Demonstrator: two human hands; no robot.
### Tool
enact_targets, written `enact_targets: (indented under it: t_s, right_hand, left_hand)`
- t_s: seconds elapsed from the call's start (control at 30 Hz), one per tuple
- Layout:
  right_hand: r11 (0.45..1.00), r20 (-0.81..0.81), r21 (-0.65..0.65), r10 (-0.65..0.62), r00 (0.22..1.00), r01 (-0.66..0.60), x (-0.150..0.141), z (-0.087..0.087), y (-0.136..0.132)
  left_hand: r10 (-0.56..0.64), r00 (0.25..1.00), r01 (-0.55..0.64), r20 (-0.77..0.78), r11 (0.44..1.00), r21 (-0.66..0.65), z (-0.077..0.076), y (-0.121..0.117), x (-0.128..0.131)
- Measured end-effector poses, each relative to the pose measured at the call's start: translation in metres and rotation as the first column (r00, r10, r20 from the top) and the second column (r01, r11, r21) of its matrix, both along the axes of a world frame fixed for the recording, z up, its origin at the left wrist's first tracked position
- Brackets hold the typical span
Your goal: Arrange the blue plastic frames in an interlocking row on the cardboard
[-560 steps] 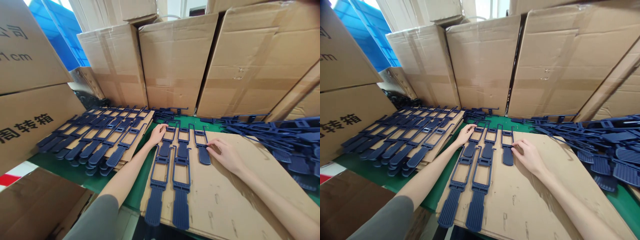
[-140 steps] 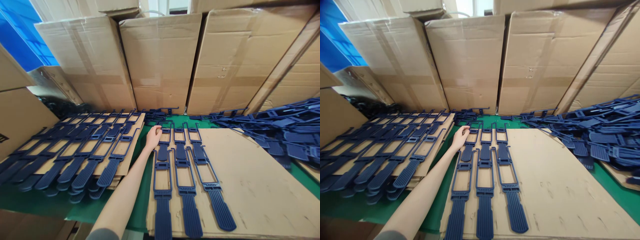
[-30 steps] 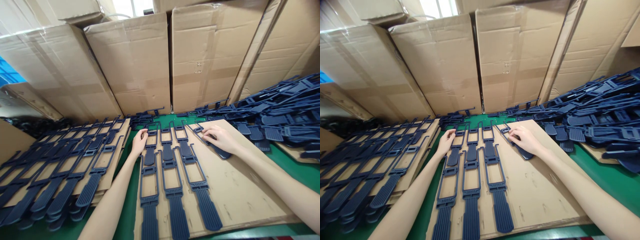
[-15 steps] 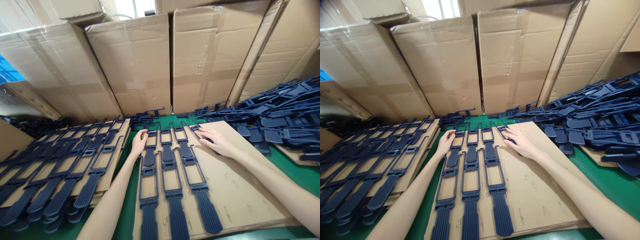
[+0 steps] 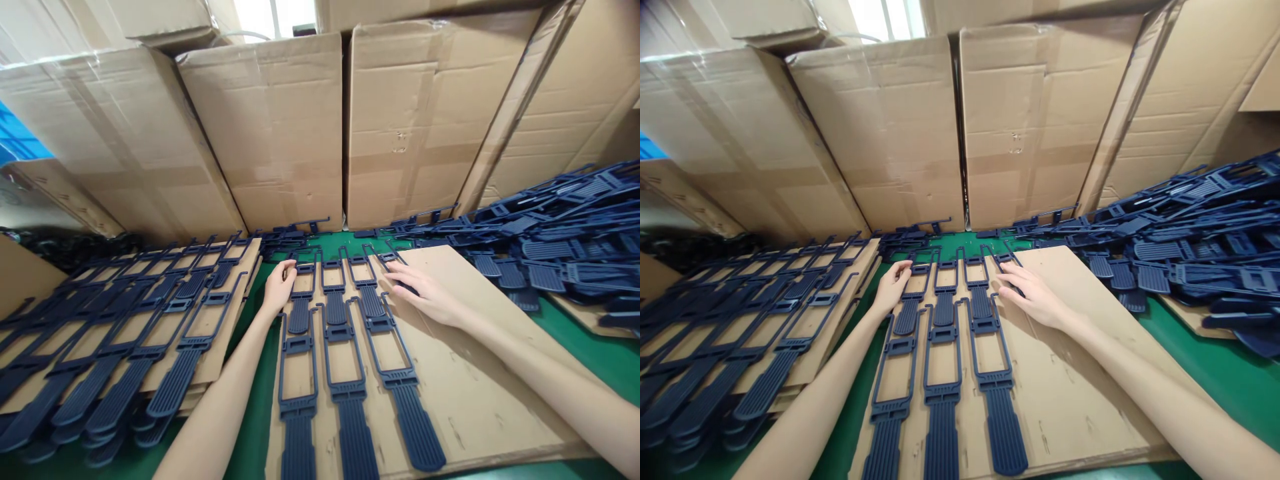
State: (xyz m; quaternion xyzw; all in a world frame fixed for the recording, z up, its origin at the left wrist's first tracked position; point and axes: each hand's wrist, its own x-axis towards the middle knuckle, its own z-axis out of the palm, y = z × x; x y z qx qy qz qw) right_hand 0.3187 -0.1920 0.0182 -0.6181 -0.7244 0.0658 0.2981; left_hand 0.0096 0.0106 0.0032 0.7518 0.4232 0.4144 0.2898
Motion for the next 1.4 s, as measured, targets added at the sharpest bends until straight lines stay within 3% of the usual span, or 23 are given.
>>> enact_targets:
  t_s: [0.37, 0.73, 1.4]
  right_hand:
    - [0.998, 0.001, -0.015, 0.065, 0.998, -0.065, -0.004, 0.002, -0.001]
    - [0.989, 0.054, 0.071, 0.124, 0.991, -0.128, -0.002, -0.003, 0.0]
    - [0.989, 0.033, 0.116, 0.092, 0.995, -0.096, -0.012, 0.0, -0.003]
  left_hand:
    - [-0.002, 1.0, 0.002, 0.011, 1.0, 0.003, 0.0, 0.0, 0.0]
    - [0.007, 1.0, -0.007, 0.002, 1.0, -0.003, 0.002, -0.002, 0.0]
    - [-0.076, 0.997, 0.075, 0.01, 0.997, 0.032, 0.001, -0.002, 0.0]
